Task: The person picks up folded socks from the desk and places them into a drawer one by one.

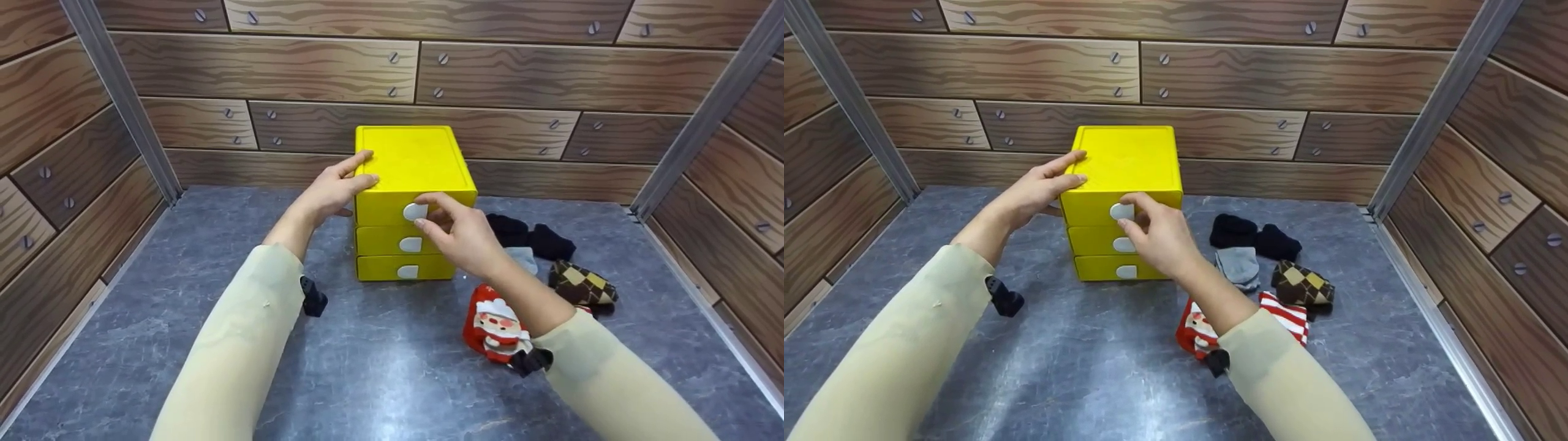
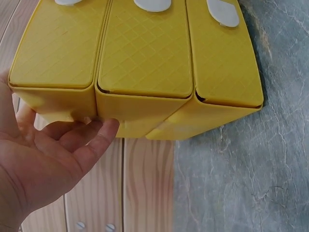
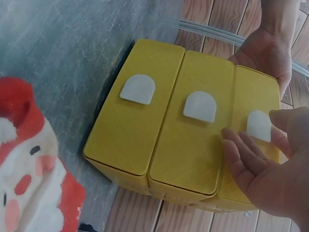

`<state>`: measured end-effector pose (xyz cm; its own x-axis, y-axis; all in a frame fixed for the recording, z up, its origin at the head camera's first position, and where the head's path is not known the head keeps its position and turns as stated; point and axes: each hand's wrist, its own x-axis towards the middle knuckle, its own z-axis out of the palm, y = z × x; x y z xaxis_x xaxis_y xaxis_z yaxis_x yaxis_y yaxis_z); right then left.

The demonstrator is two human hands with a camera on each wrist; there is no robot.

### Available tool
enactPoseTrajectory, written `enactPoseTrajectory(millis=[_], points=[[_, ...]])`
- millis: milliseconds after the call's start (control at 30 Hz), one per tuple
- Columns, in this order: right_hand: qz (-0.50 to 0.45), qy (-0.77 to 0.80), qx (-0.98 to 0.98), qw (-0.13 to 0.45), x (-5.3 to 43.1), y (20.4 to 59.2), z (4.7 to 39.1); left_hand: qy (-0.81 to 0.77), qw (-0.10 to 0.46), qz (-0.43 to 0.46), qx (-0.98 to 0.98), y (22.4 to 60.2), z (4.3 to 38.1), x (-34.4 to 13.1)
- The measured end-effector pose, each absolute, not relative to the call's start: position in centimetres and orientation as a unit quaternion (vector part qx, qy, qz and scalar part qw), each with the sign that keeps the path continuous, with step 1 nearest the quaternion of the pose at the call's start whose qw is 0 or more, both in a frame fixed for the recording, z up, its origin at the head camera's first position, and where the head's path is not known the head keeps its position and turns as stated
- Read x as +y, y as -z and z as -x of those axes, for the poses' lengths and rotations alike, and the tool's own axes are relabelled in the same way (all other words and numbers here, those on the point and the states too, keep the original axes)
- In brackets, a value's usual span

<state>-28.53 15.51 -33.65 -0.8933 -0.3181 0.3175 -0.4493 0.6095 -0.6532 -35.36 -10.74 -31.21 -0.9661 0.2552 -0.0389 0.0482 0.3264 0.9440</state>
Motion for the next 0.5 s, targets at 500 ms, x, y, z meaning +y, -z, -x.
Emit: enactPoseTrajectory(millis=[500], points=[[-0.223,-0.424,-0.872,0.101,15.34,34.22,27.65,-0.567,0.095,-0.079,0.814,31.25,35.32,-10.66]])
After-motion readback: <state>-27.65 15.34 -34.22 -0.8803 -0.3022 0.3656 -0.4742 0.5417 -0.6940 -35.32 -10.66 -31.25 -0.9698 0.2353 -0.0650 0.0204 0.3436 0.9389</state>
